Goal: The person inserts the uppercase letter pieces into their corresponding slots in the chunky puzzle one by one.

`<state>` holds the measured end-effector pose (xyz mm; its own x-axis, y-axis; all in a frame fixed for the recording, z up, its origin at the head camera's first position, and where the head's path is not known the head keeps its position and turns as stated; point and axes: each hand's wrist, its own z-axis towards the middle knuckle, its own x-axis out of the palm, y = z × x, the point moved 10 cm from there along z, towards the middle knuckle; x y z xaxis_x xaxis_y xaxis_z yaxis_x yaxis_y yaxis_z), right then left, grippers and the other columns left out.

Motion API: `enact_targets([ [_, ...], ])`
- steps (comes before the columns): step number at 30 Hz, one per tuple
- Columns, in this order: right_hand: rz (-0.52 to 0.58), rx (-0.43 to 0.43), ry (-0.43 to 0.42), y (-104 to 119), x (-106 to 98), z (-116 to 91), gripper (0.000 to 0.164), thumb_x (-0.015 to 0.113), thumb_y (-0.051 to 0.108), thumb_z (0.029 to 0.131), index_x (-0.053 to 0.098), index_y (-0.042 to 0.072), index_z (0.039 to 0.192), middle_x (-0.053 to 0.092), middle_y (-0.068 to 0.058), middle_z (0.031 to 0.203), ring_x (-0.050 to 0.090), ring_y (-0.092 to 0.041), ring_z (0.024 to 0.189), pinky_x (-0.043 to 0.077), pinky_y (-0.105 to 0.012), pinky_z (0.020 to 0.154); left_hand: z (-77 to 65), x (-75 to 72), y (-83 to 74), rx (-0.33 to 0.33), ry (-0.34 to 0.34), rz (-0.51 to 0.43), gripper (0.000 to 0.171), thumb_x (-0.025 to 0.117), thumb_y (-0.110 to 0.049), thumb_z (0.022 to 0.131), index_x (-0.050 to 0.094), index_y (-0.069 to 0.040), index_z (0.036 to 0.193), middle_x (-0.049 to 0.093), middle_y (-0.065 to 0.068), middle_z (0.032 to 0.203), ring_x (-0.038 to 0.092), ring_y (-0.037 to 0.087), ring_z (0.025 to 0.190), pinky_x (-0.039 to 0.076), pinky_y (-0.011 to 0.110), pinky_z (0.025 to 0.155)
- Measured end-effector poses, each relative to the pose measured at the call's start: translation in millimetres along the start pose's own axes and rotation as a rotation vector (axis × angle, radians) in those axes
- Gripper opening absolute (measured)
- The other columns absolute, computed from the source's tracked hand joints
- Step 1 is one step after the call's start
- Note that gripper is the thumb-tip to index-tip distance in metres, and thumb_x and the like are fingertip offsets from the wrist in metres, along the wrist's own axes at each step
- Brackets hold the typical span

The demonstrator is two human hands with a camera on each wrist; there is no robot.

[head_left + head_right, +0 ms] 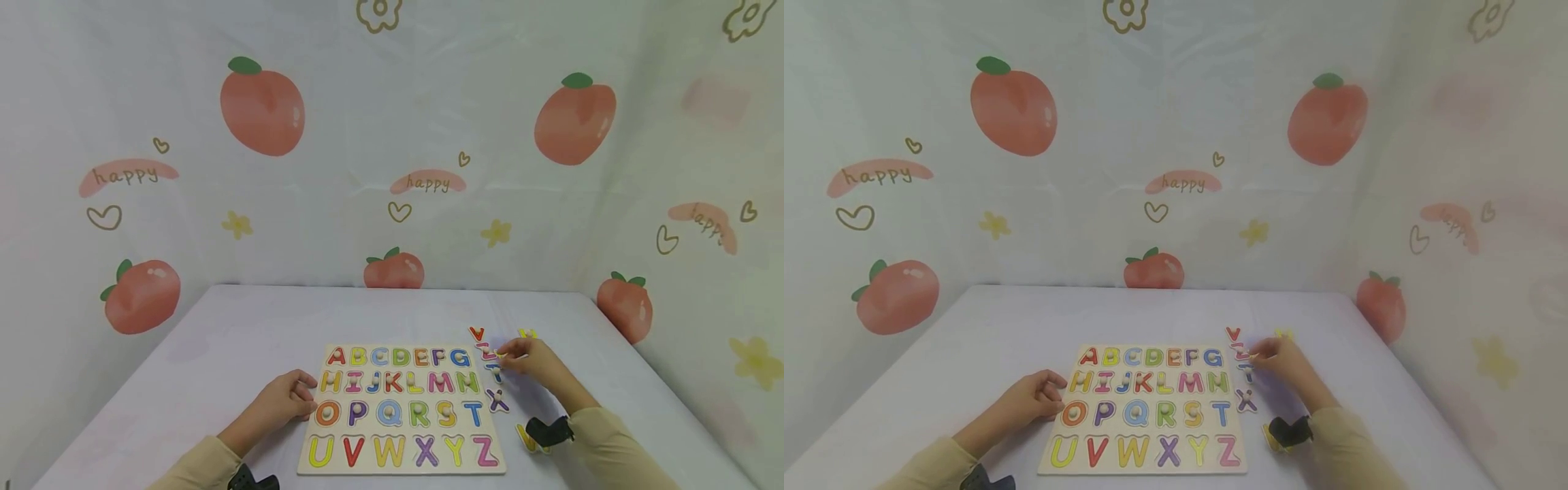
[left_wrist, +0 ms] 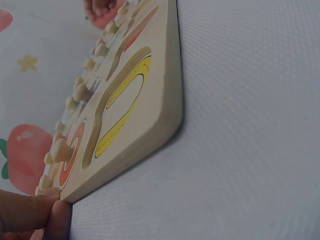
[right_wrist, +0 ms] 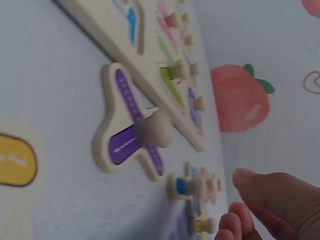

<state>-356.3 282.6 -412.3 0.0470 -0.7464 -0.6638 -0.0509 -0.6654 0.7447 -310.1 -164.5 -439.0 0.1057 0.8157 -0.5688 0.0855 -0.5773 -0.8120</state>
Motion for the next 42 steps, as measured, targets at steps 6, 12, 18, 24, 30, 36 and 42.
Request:
enact_targets([
  [6, -0.043, 0.040, 0.055, -9.7, 13.7, 1.3, 0.020, 0.075, 0.013, 0.080, 0.068, 0.003, 0.097, 0.056, -0.004, 0.078, 0.051, -0.017, 0.069, 0.044, -0.028, 0.061, -0.5, 0.4, -3.4, 0.011, -0.003, 0.006, 0.036, 0.075, 0.001, 0.077, 0.059, 0.003, 0.108, 0.058, 0.006, 0.080, 0.057, 0.014, 0.065, 0.052, 0.027, 0.058],
  [12, -0.083, 0.056, 0.054, -10.3, 18.1, 0.4, 0.017, 0.076, 0.011, 0.079, 0.070, 0.004, 0.093, 0.054, -0.002, 0.074, 0.049, -0.016, 0.067, 0.041, -0.027, 0.059, -1.4, 0.2, -4.1, 0.014, -0.005, 0.000, 0.035, 0.075, 0.002, 0.077, 0.059, 0.003, 0.108, 0.057, 0.006, 0.079, 0.057, 0.014, 0.065, 0.051, 0.027, 0.058],
  [18, -0.100, 0.058, 0.051, -9.9, 18.0, -0.5, 0.013, 0.075, 0.011, 0.080, 0.069, 0.005, 0.090, 0.056, -0.003, 0.073, 0.050, -0.016, 0.067, 0.041, -0.027, 0.060, -2.5, 0.7, -3.6, 0.008, 0.005, -0.008, 0.035, 0.075, 0.003, 0.077, 0.058, 0.004, 0.108, 0.058, 0.006, 0.080, 0.057, 0.014, 0.064, 0.052, 0.026, 0.058],
  [24, -0.108, 0.040, 0.031, 5.7, 8.5, -9.1, 0.015, 0.073, 0.015, 0.082, 0.068, 0.006, 0.093, 0.057, -0.004, 0.079, 0.051, -0.018, 0.075, 0.042, -0.028, 0.062, -2.7, 1.0, -3.6, 0.019, 0.015, -0.013, 0.035, 0.075, 0.002, 0.077, 0.057, 0.005, 0.108, 0.058, 0.007, 0.080, 0.057, 0.014, 0.064, 0.052, 0.027, 0.058],
  [30, -0.061, -0.030, 0.021, 28.7, 12.2, -21.6, 0.017, 0.076, 0.015, 0.081, 0.069, 0.006, 0.093, 0.058, -0.003, 0.080, 0.051, -0.017, 0.076, 0.044, -0.028, 0.064, -3.1, -0.1, -3.8, 0.019, 0.010, -0.013, 0.036, 0.075, 0.002, 0.077, 0.058, 0.004, 0.108, 0.058, 0.006, 0.080, 0.057, 0.014, 0.064, 0.051, 0.025, 0.057],
  [36, -0.040, -0.052, 0.063, 40.8, 34.0, -39.1, 0.015, 0.079, 0.013, 0.078, 0.069, 0.008, 0.089, 0.057, -0.002, 0.076, 0.052, -0.016, 0.072, 0.045, -0.027, 0.060, -3.5, -0.9, -3.7, 0.018, 0.002, -0.015, 0.035, 0.075, 0.003, 0.077, 0.058, 0.004, 0.107, 0.058, 0.006, 0.080, 0.057, 0.014, 0.064, 0.052, 0.026, 0.058],
  [42, -0.003, -0.081, 0.132, 42.2, 53.5, -52.7, 0.015, 0.080, 0.011, 0.076, 0.068, 0.007, 0.086, 0.057, -0.001, 0.072, 0.052, -0.016, 0.067, 0.045, -0.024, 0.056, -1.5, -0.3, -1.0, 0.006, -0.012, -0.009, 0.034, 0.075, 0.003, 0.076, 0.058, 0.003, 0.107, 0.058, 0.006, 0.079, 0.057, 0.014, 0.064, 0.052, 0.026, 0.057],
])
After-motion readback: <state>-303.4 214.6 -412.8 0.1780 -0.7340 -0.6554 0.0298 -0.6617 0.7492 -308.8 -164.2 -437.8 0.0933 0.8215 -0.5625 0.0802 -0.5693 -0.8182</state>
